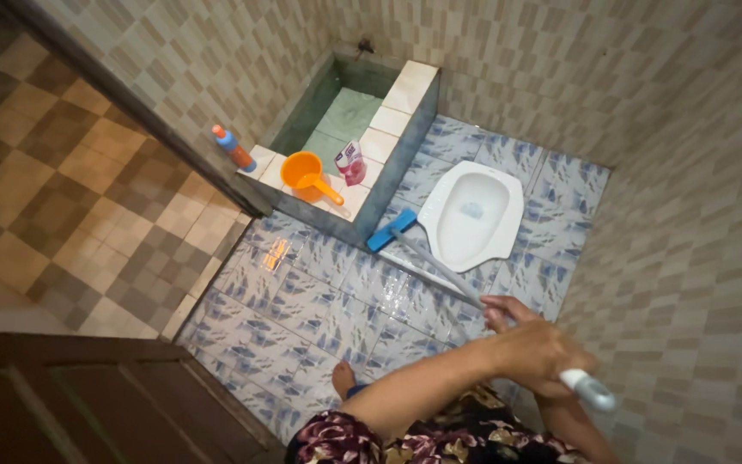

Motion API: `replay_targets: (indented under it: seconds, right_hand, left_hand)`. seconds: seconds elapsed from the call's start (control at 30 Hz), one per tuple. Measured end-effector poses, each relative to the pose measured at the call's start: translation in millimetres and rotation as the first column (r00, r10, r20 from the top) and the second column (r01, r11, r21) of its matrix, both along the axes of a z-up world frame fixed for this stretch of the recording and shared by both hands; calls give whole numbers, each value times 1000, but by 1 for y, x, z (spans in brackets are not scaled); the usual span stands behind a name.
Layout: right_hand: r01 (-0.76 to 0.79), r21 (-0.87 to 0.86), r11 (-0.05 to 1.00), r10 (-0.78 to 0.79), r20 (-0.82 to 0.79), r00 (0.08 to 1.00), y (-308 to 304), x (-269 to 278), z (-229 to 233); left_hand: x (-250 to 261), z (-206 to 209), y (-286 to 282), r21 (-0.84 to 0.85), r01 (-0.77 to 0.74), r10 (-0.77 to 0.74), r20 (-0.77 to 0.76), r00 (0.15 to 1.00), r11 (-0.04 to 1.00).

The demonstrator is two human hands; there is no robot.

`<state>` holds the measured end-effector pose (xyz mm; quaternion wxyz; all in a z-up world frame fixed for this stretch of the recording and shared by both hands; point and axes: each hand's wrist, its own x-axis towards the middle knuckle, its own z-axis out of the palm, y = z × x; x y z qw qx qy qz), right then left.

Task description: The person cleans a squat toilet and the surrounding floor area using a long-handled squeegee and water from a basin poured with a plastic scoop.

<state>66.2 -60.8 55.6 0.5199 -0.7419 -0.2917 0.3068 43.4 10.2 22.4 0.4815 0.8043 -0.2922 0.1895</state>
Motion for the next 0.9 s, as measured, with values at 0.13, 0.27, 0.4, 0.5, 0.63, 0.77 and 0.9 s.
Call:
replay_targets:
  seconds: [0.13, 0.27, 0.4, 0.5, 0.63, 0.77, 0.9]
  right_hand:
    - [-13, -39, 999, 16, 64, 998, -29, -8, -11]
    - [-44, -26, 999, 47, 129, 991, -26, 1, -23]
    - [157, 189, 969, -163, 16, 987, 16, 10, -42]
    - [41, 184, 982, -89, 260, 962, -9, 9, -67]
    - [109, -390, 914, -34, 195, 980, -41, 15, -118]
    - [269, 93, 959, -273, 36, 961, -2, 20, -148]
    - [-18, 134, 991, -12, 219, 976, -34, 14, -103]
  left_hand:
    - [-21, 13, -28, -165, 83, -54, 175, 983, 983]
    - [-1, 14, -22, -37, 172, -173, -32, 984, 984]
    - [13, 1, 8, 44, -107, 109, -32, 994, 993]
    - [-2, -5, -8, -127, 153, -152, 16, 988, 980]
    - [-2, -5, -5, -108, 168, -171, -16, 985, 980]
    - [-3, -7, 2, -50, 88, -89, -20, 996, 995]
    - [0, -8, 3, -6, 231, -231, -43, 972, 973]
